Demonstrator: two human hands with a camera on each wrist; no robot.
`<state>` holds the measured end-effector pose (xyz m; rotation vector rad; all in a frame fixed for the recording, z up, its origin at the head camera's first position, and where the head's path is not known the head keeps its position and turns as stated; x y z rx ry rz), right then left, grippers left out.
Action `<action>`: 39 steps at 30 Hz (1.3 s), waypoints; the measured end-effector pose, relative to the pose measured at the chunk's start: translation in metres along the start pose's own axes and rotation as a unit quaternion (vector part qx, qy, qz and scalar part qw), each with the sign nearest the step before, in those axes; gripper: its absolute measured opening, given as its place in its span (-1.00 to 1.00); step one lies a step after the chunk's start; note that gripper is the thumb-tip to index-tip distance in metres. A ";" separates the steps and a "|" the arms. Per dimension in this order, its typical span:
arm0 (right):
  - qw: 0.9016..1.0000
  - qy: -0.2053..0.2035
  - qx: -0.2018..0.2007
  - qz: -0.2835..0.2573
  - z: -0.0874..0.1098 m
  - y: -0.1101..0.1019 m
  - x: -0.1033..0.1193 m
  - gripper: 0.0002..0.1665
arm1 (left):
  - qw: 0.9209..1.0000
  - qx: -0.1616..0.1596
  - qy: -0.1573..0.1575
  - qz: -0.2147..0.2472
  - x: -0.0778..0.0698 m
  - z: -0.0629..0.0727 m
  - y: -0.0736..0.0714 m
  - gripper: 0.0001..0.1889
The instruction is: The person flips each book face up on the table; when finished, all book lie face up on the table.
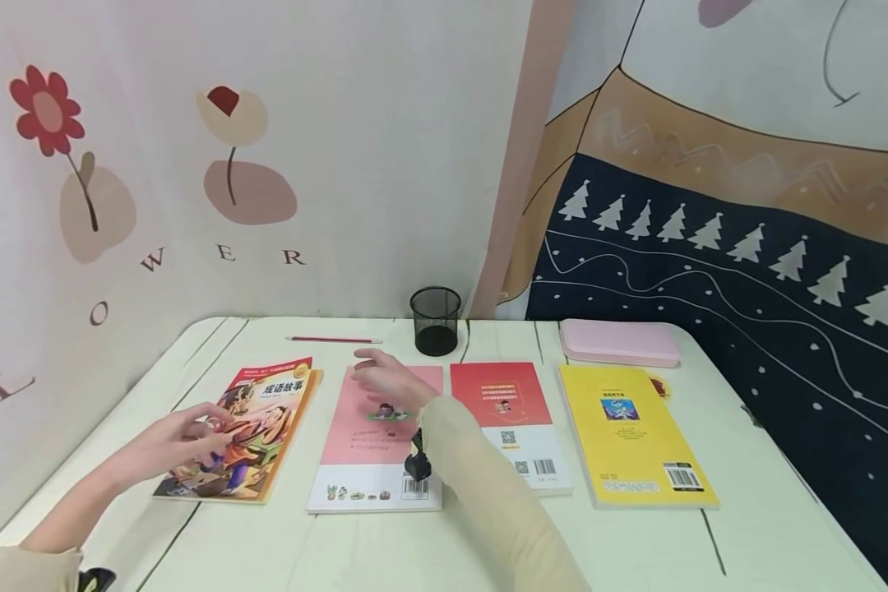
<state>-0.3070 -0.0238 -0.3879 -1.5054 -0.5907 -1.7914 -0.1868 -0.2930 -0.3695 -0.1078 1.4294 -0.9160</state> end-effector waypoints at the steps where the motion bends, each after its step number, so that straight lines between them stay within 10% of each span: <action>1: 1.000 0.007 -0.003 0.007 0.002 -0.002 0.000 -0.41 | 1.000 0.004 0.004 -0.003 -0.002 -0.002 0.003 -0.57; 13: 0.997 0.008 -0.028 0.071 0.021 -0.026 -0.003 -0.50 | 0.997 0.042 0.060 -0.011 -0.024 -0.025 0.041 -0.65; 39: 0.980 0.078 -0.134 0.128 0.029 -0.077 -0.024 -0.57 | 0.990 0.119 0.029 0.066 -0.041 -0.041 0.088 -0.72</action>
Point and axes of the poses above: each hand's wrist, its own z-axis away from the middle knuckle, its own y-axis out of the palm, x = y × z, the point moved 3 cm from there along -z, towards the middle knuckle, and after that the axes turned 13 degrees about x, right-handed, at the moved point
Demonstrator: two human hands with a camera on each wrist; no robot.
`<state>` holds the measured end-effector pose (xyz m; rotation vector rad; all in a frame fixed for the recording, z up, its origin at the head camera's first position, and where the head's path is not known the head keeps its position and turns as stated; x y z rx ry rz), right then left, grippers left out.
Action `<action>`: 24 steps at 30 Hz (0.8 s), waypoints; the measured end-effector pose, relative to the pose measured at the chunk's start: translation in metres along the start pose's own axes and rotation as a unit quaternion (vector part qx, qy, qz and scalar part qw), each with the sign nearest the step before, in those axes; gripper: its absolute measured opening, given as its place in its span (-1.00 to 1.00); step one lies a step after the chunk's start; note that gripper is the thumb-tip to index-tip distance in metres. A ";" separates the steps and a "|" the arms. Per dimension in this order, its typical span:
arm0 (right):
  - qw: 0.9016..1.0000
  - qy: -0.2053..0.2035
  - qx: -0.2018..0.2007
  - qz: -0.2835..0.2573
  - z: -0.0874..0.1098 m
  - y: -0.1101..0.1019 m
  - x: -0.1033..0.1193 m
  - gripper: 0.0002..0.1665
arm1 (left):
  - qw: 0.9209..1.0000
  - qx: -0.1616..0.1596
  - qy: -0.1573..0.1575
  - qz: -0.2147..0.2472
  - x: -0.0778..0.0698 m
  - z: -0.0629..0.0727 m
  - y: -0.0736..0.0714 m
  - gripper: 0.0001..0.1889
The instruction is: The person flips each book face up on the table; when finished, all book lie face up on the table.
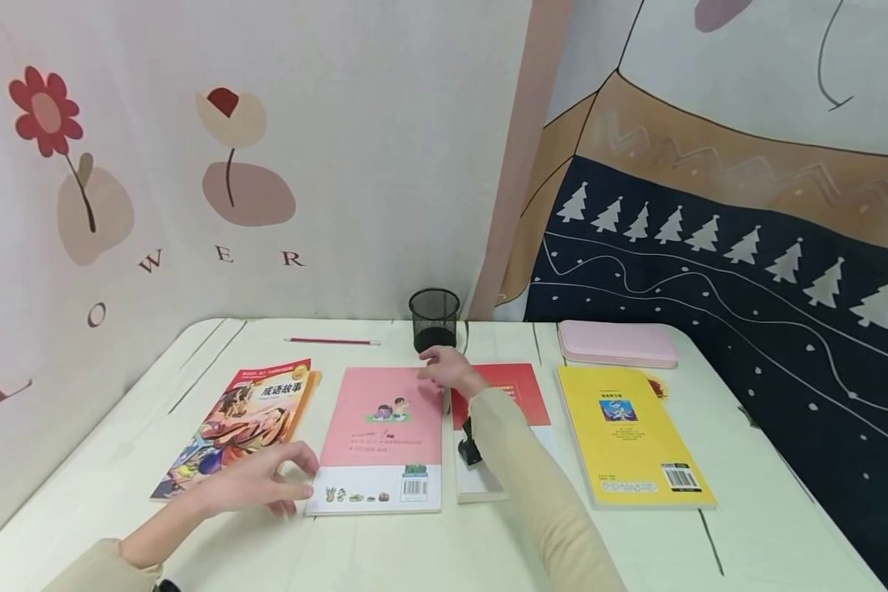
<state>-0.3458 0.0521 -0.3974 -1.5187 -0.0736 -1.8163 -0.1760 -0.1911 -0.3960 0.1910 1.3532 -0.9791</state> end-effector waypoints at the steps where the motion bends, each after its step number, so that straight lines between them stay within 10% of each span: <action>1: 1.000 0.006 -0.003 0.003 0.000 -0.001 0.000 -0.56 | 1.000 -0.001 -0.002 -0.003 0.000 -0.001 0.001 -0.72; 24: 0.996 0.072 -0.009 0.055 0.006 -0.014 -0.004 -0.51 | 0.998 0.007 0.001 -0.070 0.003 -0.009 0.004 -0.28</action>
Point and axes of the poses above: each hand's wrist, its own z-axis away from the middle knuckle, its own y-axis out of the palm, x = y × z, the point moved 3 cm from there along -z, towards the middle knuckle, and after that the axes turned 13 degrees about x, right-handed, at the moved point
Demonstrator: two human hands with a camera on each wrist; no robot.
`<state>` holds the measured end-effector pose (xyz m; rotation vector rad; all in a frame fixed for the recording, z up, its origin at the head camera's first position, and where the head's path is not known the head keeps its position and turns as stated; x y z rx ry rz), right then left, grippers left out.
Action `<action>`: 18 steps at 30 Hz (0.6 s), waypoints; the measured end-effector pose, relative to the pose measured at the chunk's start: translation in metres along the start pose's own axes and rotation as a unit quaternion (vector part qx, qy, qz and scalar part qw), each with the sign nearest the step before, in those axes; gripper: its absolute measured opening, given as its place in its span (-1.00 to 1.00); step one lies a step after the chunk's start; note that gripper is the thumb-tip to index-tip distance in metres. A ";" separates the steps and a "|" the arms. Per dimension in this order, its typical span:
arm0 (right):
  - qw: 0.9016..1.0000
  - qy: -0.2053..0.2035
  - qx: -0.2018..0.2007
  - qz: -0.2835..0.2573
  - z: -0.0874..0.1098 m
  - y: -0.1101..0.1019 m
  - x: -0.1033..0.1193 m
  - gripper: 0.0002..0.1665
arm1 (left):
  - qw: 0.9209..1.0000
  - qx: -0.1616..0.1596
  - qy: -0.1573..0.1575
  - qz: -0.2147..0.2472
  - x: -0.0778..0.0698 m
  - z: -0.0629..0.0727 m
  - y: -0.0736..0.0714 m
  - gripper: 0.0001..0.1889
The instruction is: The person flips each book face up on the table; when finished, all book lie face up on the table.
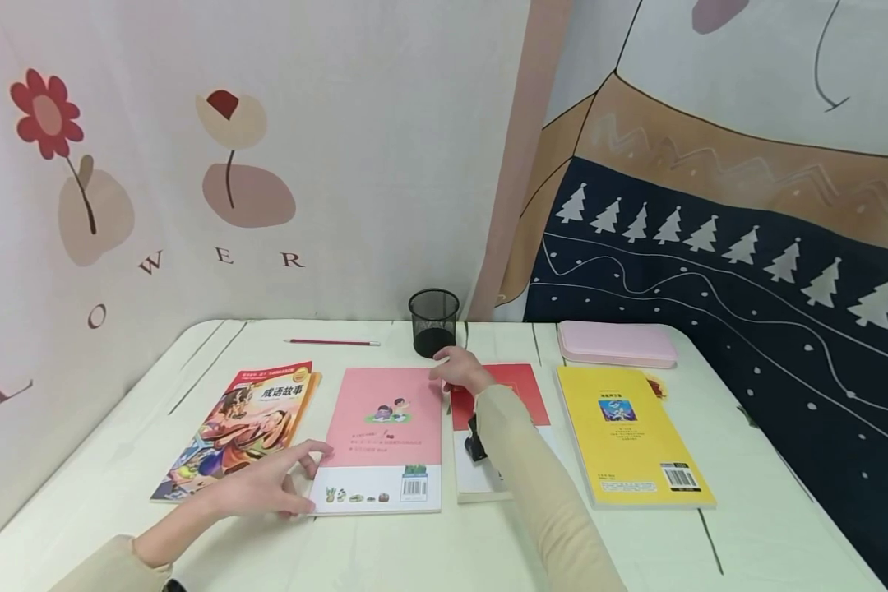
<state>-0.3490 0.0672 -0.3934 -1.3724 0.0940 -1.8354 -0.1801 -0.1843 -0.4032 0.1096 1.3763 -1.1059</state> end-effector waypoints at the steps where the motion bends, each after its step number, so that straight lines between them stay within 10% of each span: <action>1: 1.000 0.000 0.001 0.000 0.000 0.000 0.000 -0.52 | 1.000 0.002 0.003 -0.005 0.000 0.000 0.000 -0.27; 18: 0.988 -0.057 0.015 -0.140 0.003 -0.010 -0.010 -0.47 | 0.995 -0.008 -0.030 -0.100 -0.003 -0.003 0.004 -0.23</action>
Point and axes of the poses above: each hand's wrist, its own z-axis away from the middle knuckle, its own y-axis out of the palm, x = y × z, the point moved 3 cm from there along -z, towards the middle knuckle, and after that the axes turned 13 degrees about x, right-handed, at the moved point
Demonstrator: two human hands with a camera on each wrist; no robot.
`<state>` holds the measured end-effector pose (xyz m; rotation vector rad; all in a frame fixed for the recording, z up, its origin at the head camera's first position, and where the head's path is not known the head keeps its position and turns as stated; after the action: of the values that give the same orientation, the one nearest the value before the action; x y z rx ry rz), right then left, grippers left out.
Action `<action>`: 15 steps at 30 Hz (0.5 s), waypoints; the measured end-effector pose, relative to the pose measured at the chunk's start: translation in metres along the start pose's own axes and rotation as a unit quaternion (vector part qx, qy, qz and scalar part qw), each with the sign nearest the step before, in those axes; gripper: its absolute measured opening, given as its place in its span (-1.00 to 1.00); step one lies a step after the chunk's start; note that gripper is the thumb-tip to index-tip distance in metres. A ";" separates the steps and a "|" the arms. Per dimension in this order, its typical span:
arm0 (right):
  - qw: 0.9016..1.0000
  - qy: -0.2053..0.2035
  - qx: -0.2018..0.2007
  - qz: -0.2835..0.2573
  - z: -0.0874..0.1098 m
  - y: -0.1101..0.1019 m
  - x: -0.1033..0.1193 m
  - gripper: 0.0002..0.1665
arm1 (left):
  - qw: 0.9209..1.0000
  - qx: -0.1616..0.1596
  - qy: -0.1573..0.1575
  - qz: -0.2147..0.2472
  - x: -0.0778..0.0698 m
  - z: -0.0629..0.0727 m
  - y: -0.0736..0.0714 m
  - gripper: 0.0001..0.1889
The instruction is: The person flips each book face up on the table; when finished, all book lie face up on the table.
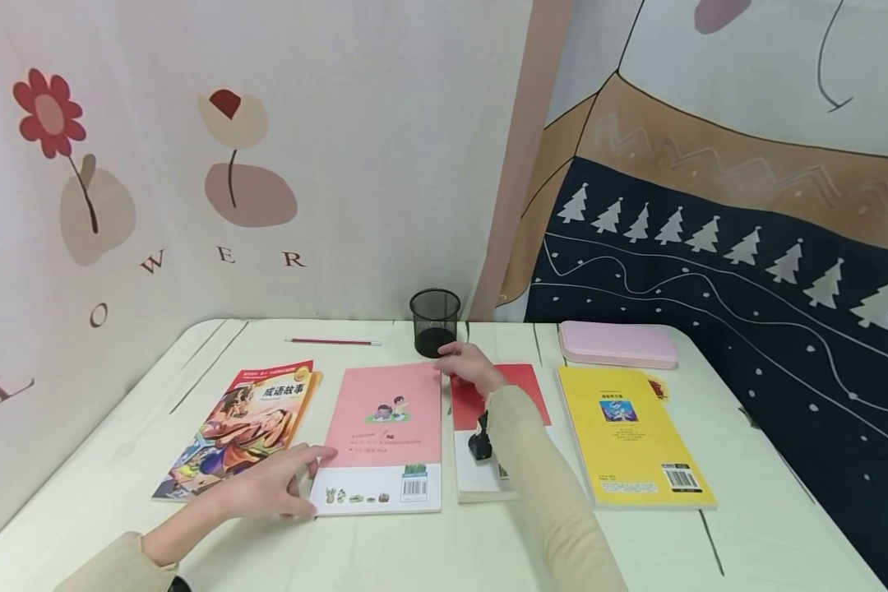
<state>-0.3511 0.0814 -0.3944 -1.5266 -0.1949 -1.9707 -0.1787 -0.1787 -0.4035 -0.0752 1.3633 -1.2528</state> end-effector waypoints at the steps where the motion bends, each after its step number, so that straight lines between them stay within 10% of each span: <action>1: 1.000 -0.009 0.001 -0.016 0.000 -0.001 0.000 -0.47 | 1.000 0.000 -0.003 0.000 0.000 0.000 0.000 -0.23; 15: 0.983 -0.072 0.043 -0.162 -0.002 -0.002 -0.004 -0.42 | 1.000 0.004 0.002 -0.004 -0.003 0.002 0.000 -0.22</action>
<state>-0.3535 0.0836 -0.3985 -1.6644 -0.6168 -2.0648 -0.1763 -0.1780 -0.4007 -0.0727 1.3629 -1.2651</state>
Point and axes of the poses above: each hand's wrist, its own z-axis away from the middle knuckle, its own y-axis out of the palm, x = y × z, the point moved 3 cm from there along -z, towards the middle knuckle, and after that the axes turned 13 degrees about x, right-handed, at the moved point
